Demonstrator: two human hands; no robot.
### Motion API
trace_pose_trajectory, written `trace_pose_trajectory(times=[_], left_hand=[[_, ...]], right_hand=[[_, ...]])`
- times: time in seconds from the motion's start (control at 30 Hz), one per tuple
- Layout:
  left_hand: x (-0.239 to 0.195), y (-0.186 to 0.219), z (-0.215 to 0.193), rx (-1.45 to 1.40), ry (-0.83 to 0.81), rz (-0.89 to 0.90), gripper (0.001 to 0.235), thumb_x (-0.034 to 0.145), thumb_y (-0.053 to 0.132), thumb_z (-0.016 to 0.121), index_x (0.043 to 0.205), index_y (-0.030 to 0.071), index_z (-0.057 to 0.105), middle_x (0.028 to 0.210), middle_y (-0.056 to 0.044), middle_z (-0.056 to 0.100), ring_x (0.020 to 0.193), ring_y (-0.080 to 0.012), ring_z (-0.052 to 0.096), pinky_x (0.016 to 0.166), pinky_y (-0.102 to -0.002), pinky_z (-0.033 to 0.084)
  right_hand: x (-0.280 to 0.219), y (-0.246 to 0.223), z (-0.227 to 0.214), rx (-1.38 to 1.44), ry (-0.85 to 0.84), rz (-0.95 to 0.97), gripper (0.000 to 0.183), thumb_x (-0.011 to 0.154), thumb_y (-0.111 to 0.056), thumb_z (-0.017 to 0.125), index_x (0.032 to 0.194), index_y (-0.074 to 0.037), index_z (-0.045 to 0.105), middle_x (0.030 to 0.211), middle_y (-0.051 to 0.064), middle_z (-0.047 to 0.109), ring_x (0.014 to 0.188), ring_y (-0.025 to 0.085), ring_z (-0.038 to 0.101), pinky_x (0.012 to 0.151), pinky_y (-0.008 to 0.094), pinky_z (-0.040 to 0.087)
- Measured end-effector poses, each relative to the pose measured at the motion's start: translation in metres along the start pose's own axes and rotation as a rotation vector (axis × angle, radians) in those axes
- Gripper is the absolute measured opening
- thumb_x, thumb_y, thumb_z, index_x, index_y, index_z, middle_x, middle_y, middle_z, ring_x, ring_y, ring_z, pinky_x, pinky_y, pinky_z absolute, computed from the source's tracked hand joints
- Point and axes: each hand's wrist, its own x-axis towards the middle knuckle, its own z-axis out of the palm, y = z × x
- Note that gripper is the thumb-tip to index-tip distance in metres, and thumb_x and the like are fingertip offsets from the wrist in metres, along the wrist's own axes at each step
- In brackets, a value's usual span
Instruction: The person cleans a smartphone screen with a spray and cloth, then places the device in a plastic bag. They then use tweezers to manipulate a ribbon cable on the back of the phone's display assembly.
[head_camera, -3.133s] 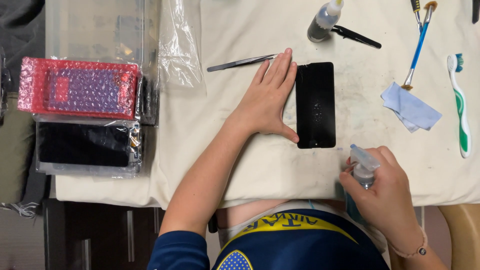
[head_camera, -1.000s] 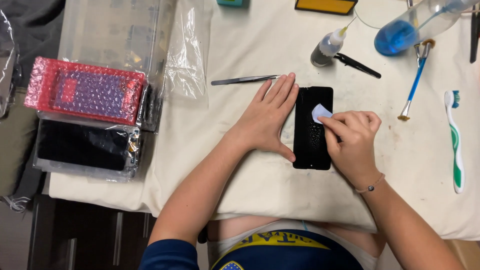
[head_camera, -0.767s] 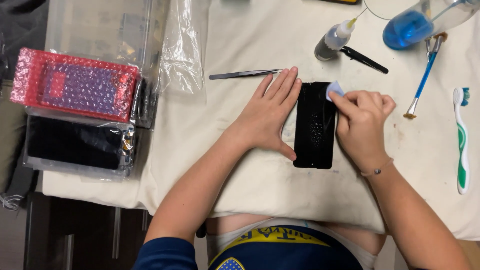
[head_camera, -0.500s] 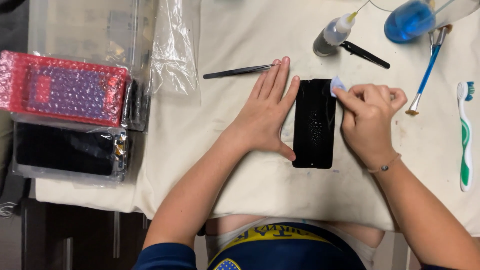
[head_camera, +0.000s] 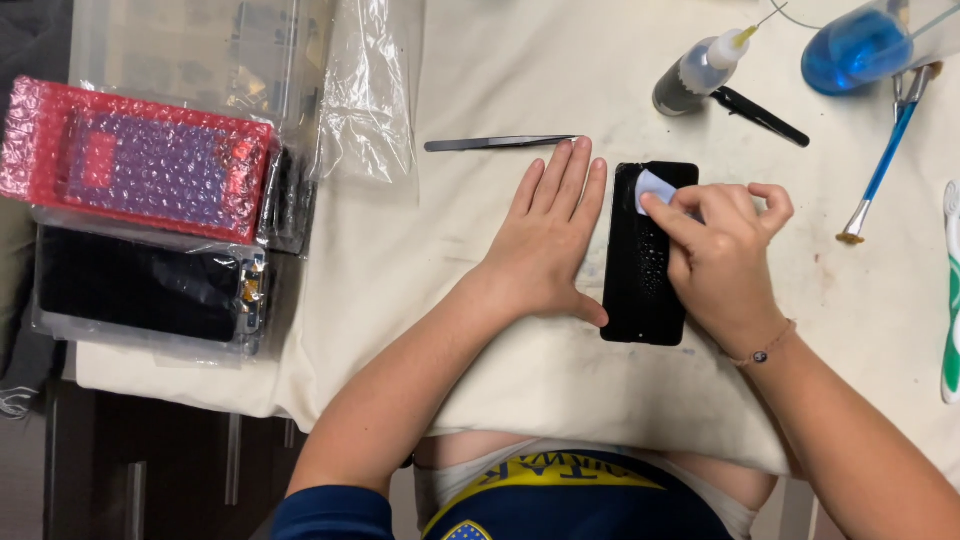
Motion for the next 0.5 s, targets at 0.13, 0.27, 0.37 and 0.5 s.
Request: trace_pose_trajectory(times=[0.13,0.27,0.37,0.5], left_hand=[[0.002,0.001,-0.001,0.023,-0.013,-0.013,0.179,0.048,0.096,0.097,0.161,-0.002,0.000,0.169,-0.026,-0.006,0.158,-0.0412,-0.006,0.128,-0.053,-0.001],[0.001,0.002,0.000,0.014,-0.036,-0.017,0.179,0.048,0.095,0.098,0.161,-0.002,-0.001,0.169,-0.027,-0.007,0.157,-0.0409,-0.007,0.128,-0.052,-0.002],[0.003,0.001,-0.001,0.012,-0.036,-0.017,0.179,0.048,0.095,0.098,0.161,-0.002,-0.002,0.169,-0.027,-0.007,0.157,-0.0409,-0.007,0.128,-0.052,-0.002],[0.002,0.001,0.003,0.027,-0.012,-0.009,0.180,0.046,0.097,0.098,0.161,-0.002,0.000,0.169,-0.027,-0.005,0.158,-0.0413,-0.005,0.129,-0.052,0.000]], right_hand=[[0.002,0.024,0.000,0.005,-0.004,0.066,0.028,0.108,0.005,0.072,0.116,-0.019,0.083,0.102,0.003,0.069,0.097,0.027,0.060,0.107,0.048,0.024],[0.013,0.009,0.006,0.063,0.014,0.041,0.032,0.107,0.011,0.069,0.116,-0.017,0.083,0.101,0.004,0.065,0.095,0.026,0.057,0.103,0.047,0.024],[0.009,0.005,0.002,0.064,-0.029,0.024,0.031,0.106,0.008,0.070,0.116,-0.019,0.082,0.103,0.004,0.065,0.096,0.026,0.058,0.103,0.047,0.024],[0.016,0.019,0.020,0.039,0.016,0.046,0.031,0.110,0.007,0.073,0.116,-0.021,0.084,0.103,0.003,0.064,0.097,0.027,0.057,0.102,0.048,0.025]])
